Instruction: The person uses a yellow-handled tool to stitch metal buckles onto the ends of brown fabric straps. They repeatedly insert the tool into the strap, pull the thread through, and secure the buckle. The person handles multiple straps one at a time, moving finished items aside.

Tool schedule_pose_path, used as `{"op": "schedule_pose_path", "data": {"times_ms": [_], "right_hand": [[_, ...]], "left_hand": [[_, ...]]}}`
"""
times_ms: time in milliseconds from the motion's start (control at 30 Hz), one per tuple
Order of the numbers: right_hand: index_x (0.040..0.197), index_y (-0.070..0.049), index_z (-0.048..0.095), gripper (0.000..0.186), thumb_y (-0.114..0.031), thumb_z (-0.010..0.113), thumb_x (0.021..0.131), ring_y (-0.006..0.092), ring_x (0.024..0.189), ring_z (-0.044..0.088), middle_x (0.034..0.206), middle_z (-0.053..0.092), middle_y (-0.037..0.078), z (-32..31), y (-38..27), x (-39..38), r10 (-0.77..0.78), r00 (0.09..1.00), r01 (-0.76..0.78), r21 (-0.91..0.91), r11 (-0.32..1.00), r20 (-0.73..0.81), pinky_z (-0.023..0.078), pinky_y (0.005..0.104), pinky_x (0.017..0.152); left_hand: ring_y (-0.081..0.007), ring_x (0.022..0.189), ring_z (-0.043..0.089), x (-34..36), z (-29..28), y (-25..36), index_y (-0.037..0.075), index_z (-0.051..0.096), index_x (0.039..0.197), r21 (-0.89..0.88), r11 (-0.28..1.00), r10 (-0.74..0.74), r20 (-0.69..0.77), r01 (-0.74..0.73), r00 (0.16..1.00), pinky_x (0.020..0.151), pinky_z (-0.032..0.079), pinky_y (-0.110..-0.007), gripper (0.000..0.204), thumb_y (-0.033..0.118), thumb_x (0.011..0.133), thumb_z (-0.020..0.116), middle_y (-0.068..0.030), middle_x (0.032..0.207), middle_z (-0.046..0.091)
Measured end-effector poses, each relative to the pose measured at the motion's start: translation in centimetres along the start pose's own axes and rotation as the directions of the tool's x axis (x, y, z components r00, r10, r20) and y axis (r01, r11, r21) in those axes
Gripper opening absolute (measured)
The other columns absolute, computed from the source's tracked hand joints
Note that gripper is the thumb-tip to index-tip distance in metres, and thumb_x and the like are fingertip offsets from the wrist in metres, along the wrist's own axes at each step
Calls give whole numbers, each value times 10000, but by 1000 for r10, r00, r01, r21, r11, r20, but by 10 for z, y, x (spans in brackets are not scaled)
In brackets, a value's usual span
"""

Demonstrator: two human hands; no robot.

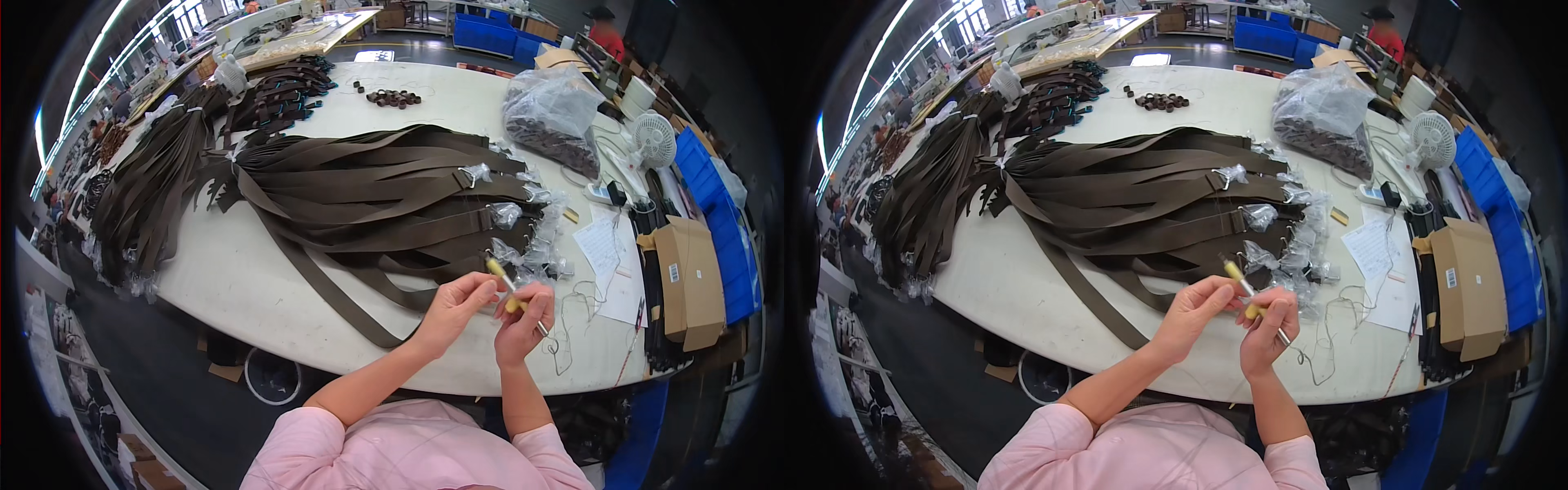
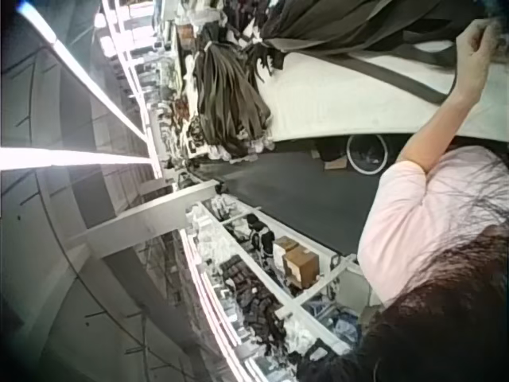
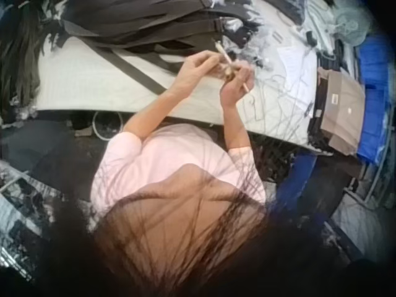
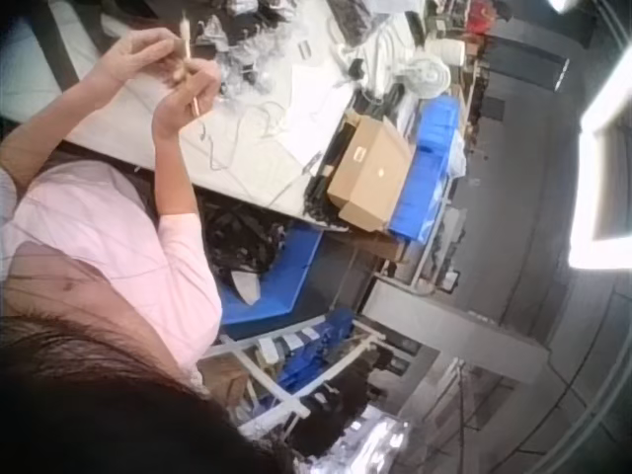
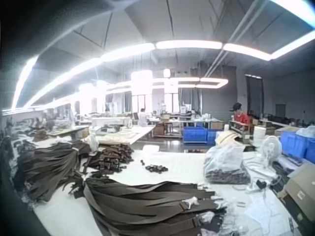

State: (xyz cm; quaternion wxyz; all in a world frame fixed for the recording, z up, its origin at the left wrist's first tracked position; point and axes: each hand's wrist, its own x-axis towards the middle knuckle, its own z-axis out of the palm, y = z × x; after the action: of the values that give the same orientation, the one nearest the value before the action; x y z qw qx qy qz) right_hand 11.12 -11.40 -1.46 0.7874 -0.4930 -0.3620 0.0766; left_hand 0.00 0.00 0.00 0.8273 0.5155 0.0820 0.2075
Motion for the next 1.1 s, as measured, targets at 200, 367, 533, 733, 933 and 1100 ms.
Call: {"op": "schedule_pose_path", "data": {"times_ms": [200, 367, 533, 733, 933, 1100], "right_hand": [[1189, -14, 544, 358, -342, 402, 1189, 160, 768, 651, 990, 686, 153, -36, -25, 41, -395, 898, 334, -284, 899, -195, 559, 292, 654], [1257, -19, 576, 181, -127, 545, 1116, 265, 843, 707, 987, 749, 157, -58, 8, 31, -512, 788, 615, -496, 613, 344, 589, 360, 688], [1206, -10, 644, 195, 11, 620, 1014, 314, 815, 740, 998, 763, 169, -42, 29, 30, -467, 736, 675, -477, 563, 490, 595, 399, 700], [1122, -67, 588, 358, -36, 840, 869, 353, 893, 731, 1112, 730, 175, -21, 63, 4, -396, 662, 708, -357, 610, 636, 597, 437, 774], [1102, -94, 496, 480, 11, 861, 809, 386, 929, 711, 1170, 706, 206, -18, 85, 0, -364, 606, 734, -322, 598, 707, 573, 481, 814], [1076, -103, 475, 447, 45, 818, 829, 380, 947, 725, 1196, 726, 200, -23, 83, 8, -364, 660, 706, -378, 599, 657, 571, 470, 843]], "left_hand": [[-283, 989, 704, -43, -12, -10, -3, 632, 1260, 927, 372, 426, -129, -43, 896, 845, 579, -390, 389, 164, 948, 795, -141, 1102, 681], [-347, 859, 730, -93, -74, -56, 16, 650, 1215, 983, 147, 250, 67, -107, 966, 745, 593, -439, 417, 225, 909, 841, -167, 987, 724], [-254, 617, 706, -120, -176, 15, 78, 705, 989, 934, -202, 134, 325, -295, 936, 555, 551, -371, 405, 391, 816, 896, -64, 705, 679], [-321, 906, 622, -90, -165, 75, 60, 630, 1064, 953, -283, 290, 193, -108, 938, 793, 520, -434, 600, 494, 755, 906, -108, 973, 601], [-340, 999, 611, -68, -93, -25, 41, 645, 1161, 995, -97, 290, 50, -22, 956, 864, 532, -431, 547, 353, 789, 897, -121, 1065, 620], [-321, 1025, 657, -50, -87, -30, 55, 694, 1251, 985, 28, 220, 162, -172, 962, 881, 554, -433, 383, 203, 911, 794, -111, 1101, 663]]}}
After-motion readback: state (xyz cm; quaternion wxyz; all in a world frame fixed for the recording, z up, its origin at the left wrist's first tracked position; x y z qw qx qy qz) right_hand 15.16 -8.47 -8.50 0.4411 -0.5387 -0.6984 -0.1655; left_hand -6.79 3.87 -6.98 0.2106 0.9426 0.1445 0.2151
